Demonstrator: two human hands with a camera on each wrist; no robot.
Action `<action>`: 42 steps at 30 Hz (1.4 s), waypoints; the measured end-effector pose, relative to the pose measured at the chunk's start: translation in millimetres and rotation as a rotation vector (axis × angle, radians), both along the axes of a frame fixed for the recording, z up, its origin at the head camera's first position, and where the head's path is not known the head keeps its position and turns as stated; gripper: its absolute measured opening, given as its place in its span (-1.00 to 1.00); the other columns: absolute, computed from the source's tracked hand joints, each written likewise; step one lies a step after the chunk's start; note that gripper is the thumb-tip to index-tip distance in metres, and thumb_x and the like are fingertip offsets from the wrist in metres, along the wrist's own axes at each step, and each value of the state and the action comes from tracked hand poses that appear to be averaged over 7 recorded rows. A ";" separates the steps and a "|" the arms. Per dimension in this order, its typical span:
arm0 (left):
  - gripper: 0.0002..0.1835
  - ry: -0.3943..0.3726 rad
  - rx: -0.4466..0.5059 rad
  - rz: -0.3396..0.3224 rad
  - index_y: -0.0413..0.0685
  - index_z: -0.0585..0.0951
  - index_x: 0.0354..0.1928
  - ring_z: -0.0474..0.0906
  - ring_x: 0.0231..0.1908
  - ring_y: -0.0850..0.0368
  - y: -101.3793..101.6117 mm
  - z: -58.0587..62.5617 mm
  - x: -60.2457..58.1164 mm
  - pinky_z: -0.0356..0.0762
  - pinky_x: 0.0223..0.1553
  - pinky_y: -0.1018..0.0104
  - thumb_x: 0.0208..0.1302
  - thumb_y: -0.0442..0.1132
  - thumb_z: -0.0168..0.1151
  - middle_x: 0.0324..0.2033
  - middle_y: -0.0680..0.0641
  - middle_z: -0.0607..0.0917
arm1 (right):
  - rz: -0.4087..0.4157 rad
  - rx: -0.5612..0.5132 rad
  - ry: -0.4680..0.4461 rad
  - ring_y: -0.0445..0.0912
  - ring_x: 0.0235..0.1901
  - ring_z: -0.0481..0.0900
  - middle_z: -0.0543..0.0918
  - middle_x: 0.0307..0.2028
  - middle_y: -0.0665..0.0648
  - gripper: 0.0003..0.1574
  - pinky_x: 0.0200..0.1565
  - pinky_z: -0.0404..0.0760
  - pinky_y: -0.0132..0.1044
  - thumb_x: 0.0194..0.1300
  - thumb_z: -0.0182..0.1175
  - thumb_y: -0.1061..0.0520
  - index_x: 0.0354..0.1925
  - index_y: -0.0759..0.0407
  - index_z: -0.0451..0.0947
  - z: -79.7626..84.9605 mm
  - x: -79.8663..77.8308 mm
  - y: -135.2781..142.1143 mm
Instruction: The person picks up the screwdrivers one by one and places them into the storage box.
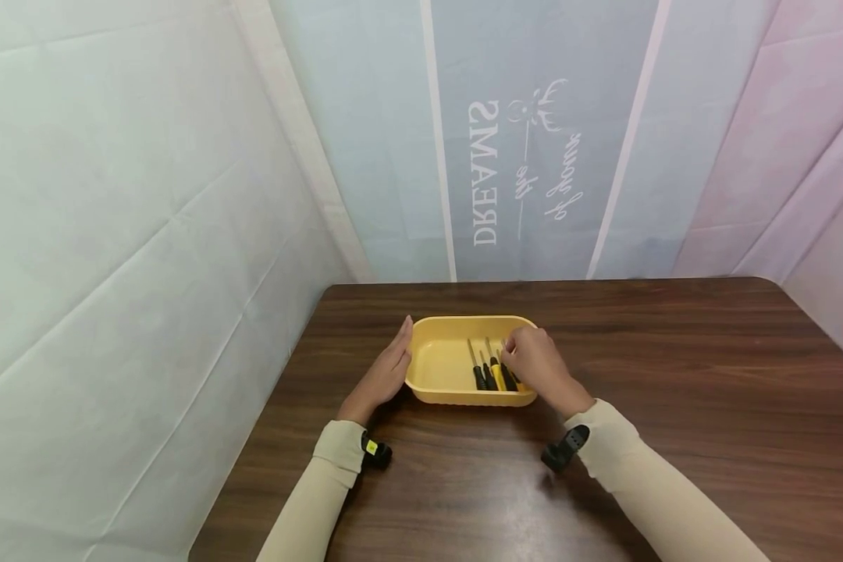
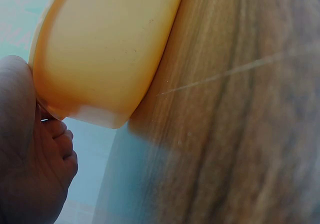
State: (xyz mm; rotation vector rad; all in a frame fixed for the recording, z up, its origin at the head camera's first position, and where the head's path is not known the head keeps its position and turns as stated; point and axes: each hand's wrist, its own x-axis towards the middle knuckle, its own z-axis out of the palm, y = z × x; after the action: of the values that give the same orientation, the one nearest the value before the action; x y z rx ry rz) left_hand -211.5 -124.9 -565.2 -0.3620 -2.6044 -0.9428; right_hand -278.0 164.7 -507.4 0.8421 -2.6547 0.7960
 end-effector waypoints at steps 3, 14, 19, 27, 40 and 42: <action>-0.39 0.002 -0.006 0.004 -0.04 -0.20 0.62 -0.25 0.57 0.17 0.8 0.3 0.2 -0.10 0.53 0.03 0.68 -0.25 -0.32 0.60 0.11 -0.25 | -0.011 0.012 0.007 -0.14 -0.67 0.41 0.43 -0.69 -0.01 -0.59 -0.58 0.39 -0.32 0.28 0.31 0.23 -0.69 0.11 0.50 -1.7 -0.8 -0.6; -0.40 -0.023 -0.016 0.032 0.03 -0.21 0.62 -0.26 0.56 0.24 5.0 -3.5 3.0 -0.12 0.53 0.11 0.69 -0.20 -0.35 0.59 0.17 -0.26 | 0.022 0.042 0.012 -0.19 -0.72 0.21 0.23 -0.74 -0.06 -0.45 -0.62 0.21 -0.34 0.30 0.22 0.28 -0.78 0.06 0.32 -16.0 2.9 -1.6; -0.40 -0.023 -0.009 0.033 0.02 -0.20 0.62 -0.26 0.56 0.25 7.0 -5.0 4.2 -0.12 0.53 0.12 0.69 -0.20 -0.35 0.59 0.16 -0.26 | 0.025 0.042 0.028 -0.20 -0.76 0.18 0.20 -0.78 -0.09 -0.39 -0.67 0.15 -0.34 0.28 0.23 0.29 -0.81 0.02 0.25 -21.2 5.3 -1.9; -0.39 -0.011 -0.013 0.030 0.00 -0.20 0.62 -0.25 0.57 0.23 8.9 -5.3 4.4 -0.10 0.53 0.10 0.68 -0.22 -0.34 0.60 0.14 -0.25 | -0.008 0.070 0.066 -0.17 -0.73 0.18 0.14 -0.74 -0.06 -0.43 -0.66 0.17 -0.32 0.25 0.17 0.33 -0.77 0.03 0.17 -23.6 6.3 -2.3; -0.39 -0.005 -0.026 0.049 -0.07 -0.19 0.63 -0.26 0.56 0.23 9.6 -8.0 6.0 -0.13 0.53 0.12 0.69 -0.21 -0.34 0.59 0.16 -0.27 | -0.018 0.115 0.058 -0.15 -0.73 0.24 0.23 -0.72 -0.02 -0.48 -0.67 0.20 -0.32 0.29 0.18 0.32 -0.73 0.06 0.26 -28.2 2.4 -4.2; -0.39 -0.001 -0.020 0.052 -0.08 -0.19 0.63 -0.27 0.56 0.24 9.6 -8.4 6.5 -0.13 0.53 0.12 0.69 -0.22 -0.33 0.59 0.16 -0.27 | -0.014 0.126 0.065 -0.15 -0.73 0.24 0.24 -0.73 -0.02 -0.50 -0.68 0.20 -0.31 0.29 0.18 0.32 -0.72 0.07 0.29 -28.2 2.0 -4.5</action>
State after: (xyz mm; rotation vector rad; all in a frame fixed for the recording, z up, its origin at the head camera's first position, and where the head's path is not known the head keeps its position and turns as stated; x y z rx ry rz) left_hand -205.0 -115.3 -573.5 -0.2971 -2.6129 -0.9006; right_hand -275.9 160.2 -535.6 0.8632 -2.6723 0.5927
